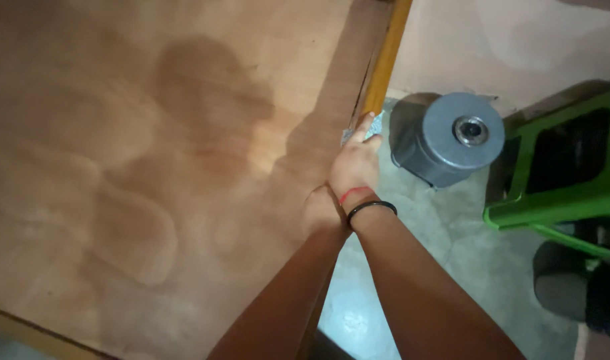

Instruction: The person folds a patterned bedsheet on a wooden bed frame, then uses a small cloth to wipe the edges of the bed frame. The person handles the sheet and cloth by hand without visible tools.

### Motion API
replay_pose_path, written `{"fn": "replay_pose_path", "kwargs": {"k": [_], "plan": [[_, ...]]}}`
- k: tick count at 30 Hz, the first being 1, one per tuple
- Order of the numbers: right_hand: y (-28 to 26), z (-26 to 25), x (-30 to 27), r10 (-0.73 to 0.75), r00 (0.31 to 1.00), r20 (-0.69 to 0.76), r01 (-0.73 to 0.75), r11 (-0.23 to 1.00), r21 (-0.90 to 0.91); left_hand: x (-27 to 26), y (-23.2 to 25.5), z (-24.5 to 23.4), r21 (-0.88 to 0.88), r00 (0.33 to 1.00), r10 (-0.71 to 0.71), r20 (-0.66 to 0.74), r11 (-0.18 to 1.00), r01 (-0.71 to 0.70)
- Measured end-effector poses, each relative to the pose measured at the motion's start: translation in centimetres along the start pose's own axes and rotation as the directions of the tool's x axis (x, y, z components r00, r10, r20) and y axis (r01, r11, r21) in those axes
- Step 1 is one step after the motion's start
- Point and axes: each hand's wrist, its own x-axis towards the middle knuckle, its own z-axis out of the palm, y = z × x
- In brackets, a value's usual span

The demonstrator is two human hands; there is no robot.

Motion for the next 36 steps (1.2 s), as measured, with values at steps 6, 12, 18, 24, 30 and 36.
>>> {"fn": "replay_pose_path", "kwargs": {"k": [6,12,18,24,30,36], "plan": [[-0.6,0.0,2.9,0.072,0.997,0.008,-0.071,0.992,-0.104,1.3,1.8,-1.5,0.065,0.998,-0.050,0.033,0.997,0.048],[-0.7,0.0,4.8,0.045,0.999,-0.028,-0.049,0.984,-0.172,0.8,4.4,-4.1,0.143,0.969,-0.219,0.118,0.969,0.201],[-1.4,-0.8,6.1,0.060,0.998,0.005,-0.058,0.983,-0.175,0.4,5.2,-5.0,0.069,0.963,-0.258,0.083,0.965,0.252],[-1.9,-0.7,7.0,0.062,0.998,-0.012,-0.063,0.968,-0.242,0.7,4.6,-4.6,0.031,0.947,-0.299,0.117,0.954,0.298],[-2.7,-1.5,6.8,0.078,0.997,-0.009,-0.078,0.975,-0.209,0.4,4.6,-5.2,-0.052,0.957,-0.272,0.104,0.959,0.278],[-2.8,-1.4,7.1,0.112,0.993,-0.028,-0.115,0.973,-0.198,0.3,5.0,-5.9,-0.103,0.958,-0.265,0.106,0.956,0.276]]}}
